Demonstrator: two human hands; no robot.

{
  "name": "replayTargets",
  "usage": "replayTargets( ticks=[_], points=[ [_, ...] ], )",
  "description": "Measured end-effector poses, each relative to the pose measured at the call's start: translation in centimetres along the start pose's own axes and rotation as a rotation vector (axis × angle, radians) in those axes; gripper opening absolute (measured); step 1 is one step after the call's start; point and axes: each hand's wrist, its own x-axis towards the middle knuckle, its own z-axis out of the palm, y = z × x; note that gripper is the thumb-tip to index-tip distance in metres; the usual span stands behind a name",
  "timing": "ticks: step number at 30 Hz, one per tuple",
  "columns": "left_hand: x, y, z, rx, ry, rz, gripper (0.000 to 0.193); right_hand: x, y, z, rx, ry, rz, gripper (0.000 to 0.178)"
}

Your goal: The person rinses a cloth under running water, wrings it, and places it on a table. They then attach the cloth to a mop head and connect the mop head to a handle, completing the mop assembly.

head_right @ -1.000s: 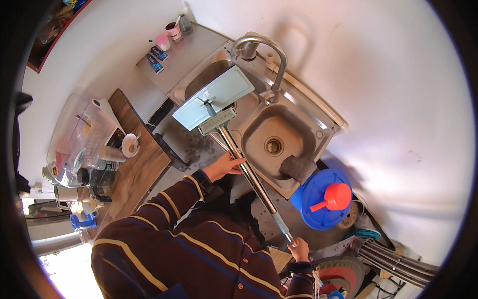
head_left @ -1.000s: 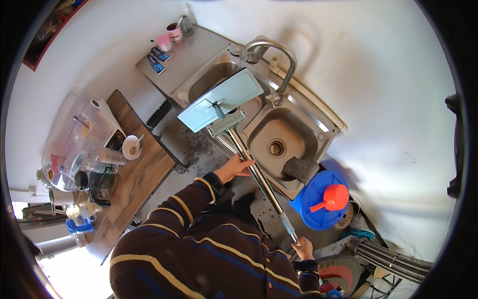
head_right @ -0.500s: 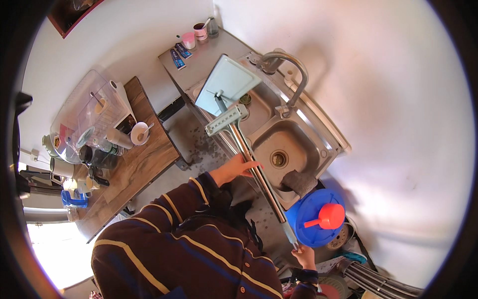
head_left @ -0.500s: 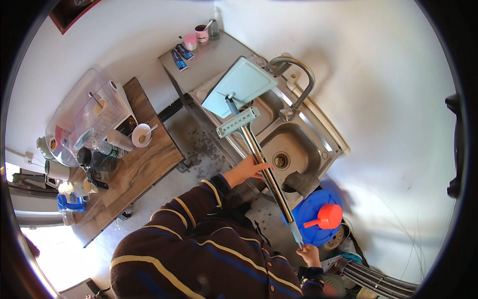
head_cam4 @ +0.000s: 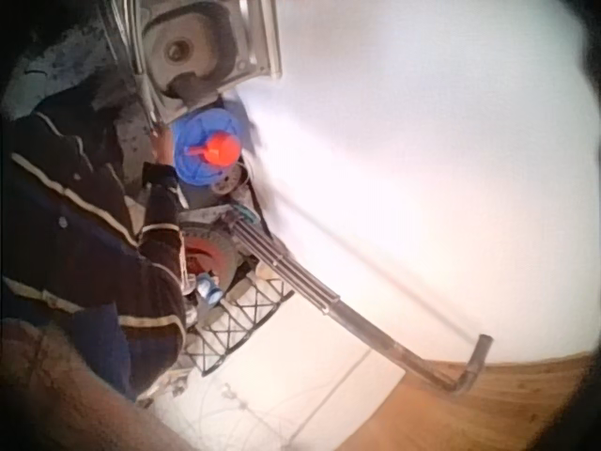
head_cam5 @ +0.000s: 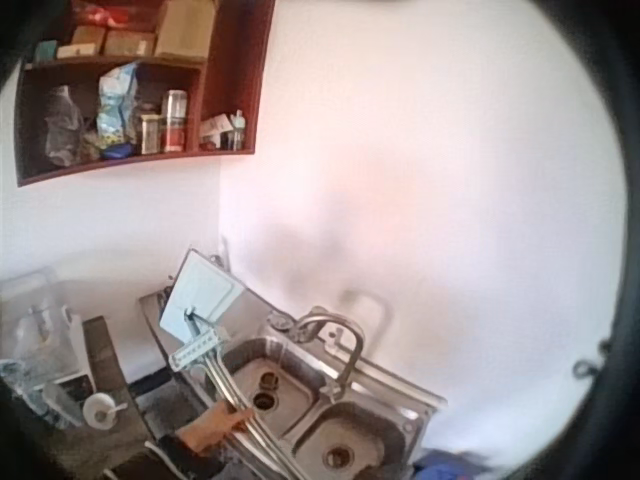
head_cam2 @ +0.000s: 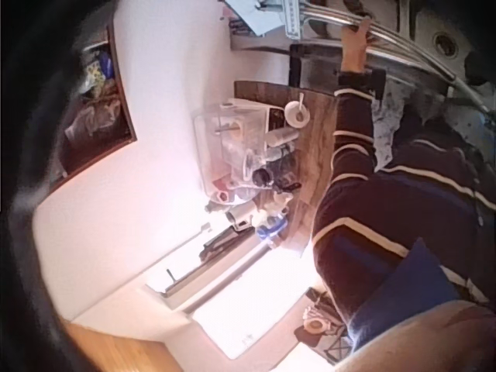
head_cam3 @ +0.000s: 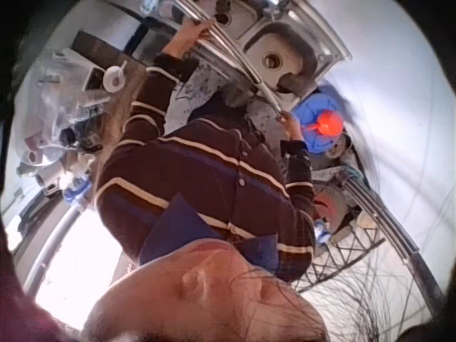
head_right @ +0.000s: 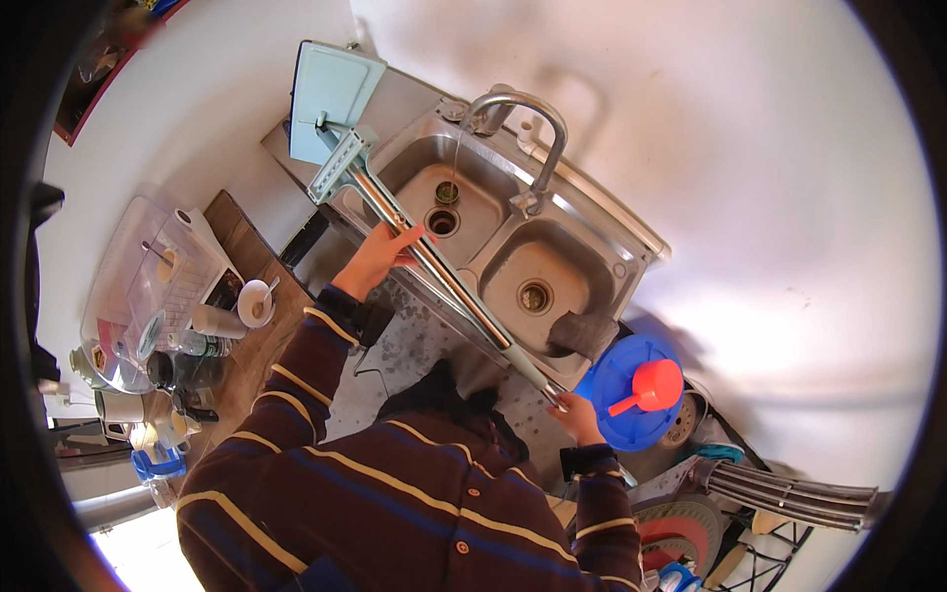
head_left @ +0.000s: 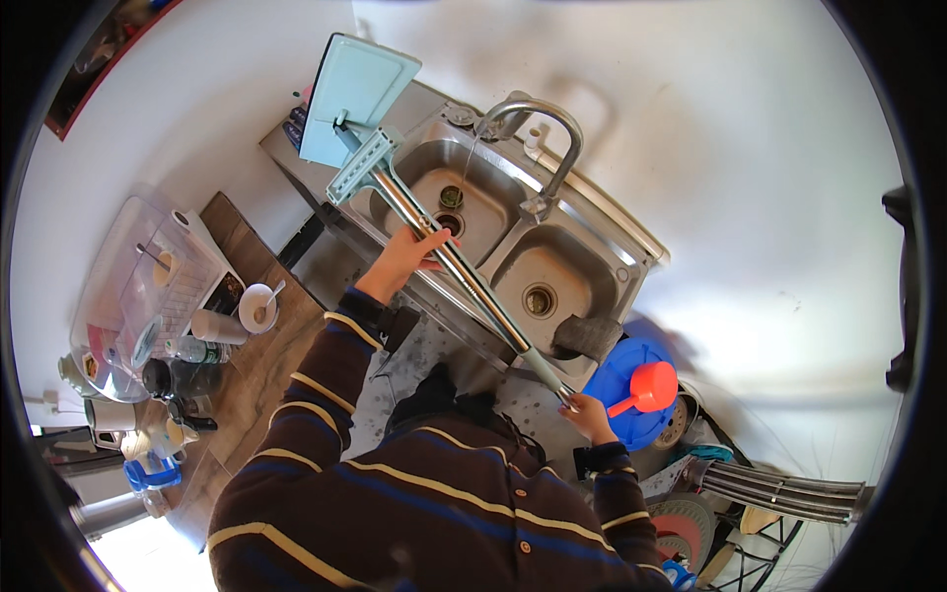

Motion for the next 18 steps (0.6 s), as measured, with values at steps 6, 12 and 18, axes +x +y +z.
replayTargets(
  ticks=[6,12,18],
  points=[
    [0.8,-5.4,-0.4,-0.032,-0.058,-0.065,0.026,5.6,-2.8,-1.5,-0.054,0.028,-0.191,0.044],
    [1.1,-10.4,0.4,-0.097,-0.114,-0.146,0.024,20.0,-14.1,-4.9,0.068,0.235,-0.521,0.040],
    [0.7,-13.6,0.6,-0.175,-0.115,-0.244,0.020,30.9,-19.8,-3.8,0.235,0.144,-0.415,0.053]
  ],
)
